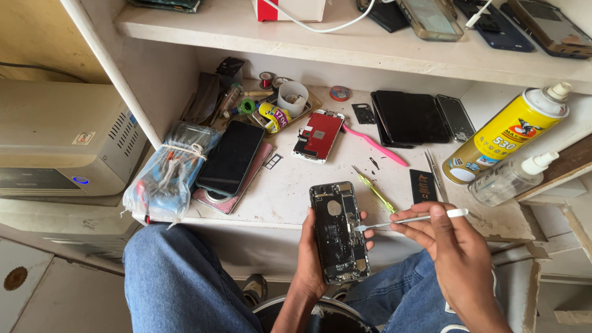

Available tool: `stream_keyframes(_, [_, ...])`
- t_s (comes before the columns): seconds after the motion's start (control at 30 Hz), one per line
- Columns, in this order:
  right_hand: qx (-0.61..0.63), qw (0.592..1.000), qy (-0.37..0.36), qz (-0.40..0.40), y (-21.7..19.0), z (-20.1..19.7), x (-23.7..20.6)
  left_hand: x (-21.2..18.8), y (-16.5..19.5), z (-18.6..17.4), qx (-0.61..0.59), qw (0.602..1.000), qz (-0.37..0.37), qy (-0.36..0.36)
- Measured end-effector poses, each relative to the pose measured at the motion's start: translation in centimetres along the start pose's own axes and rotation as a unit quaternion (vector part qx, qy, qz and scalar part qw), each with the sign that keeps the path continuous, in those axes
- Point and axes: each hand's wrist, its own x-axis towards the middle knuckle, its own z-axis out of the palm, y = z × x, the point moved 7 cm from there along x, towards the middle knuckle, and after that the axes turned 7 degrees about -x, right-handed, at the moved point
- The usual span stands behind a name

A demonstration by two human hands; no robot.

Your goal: The person holds a disassembled smartphone and uses a screwdriver and tweezers to manipulate internal components on the motherboard. They repeatedly probe and adjust small parts while the phone remains open on the workbench.

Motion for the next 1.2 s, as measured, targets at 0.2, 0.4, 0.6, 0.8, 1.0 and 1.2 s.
stream_keyframes(0.2, [-0.088,0.994,-0.013,-0.069,-1.0,1.1,-0.8,0.2,0.1,-0.2,0.002,1.0,0.001,0.012])
stream_keyframes(0.4, [-0.002,0.999,-0.024,-0.028,0.8,0.0,0.2,0.1,0.1,-0.1,0.004,1.0,0.0,0.007])
stream_keyframes(0.6, [0.124,0.991,-0.007,0.05,4.5,-2.5,1.2,-0.4,-0.6,0.7,-0.03,0.999,-0.002,-0.02])
stream_keyframes(0.8, [0.19,0.975,-0.011,0.111,7.8,-3.7,1.9,-0.2,-1.0,1.0,-0.031,0.999,-0.003,-0.016])
stream_keyframes(1.0, [0.179,0.978,-0.02,0.109,7.4,-3.3,1.9,0.1,-1.1,0.8,-0.021,1.0,0.0,-0.009])
stream_keyframes(1.2, [0.101,0.994,-0.036,-0.004,3.2,-2.2,1.3,0.3,-0.6,0.3,-0.025,1.0,-0.006,-0.013])
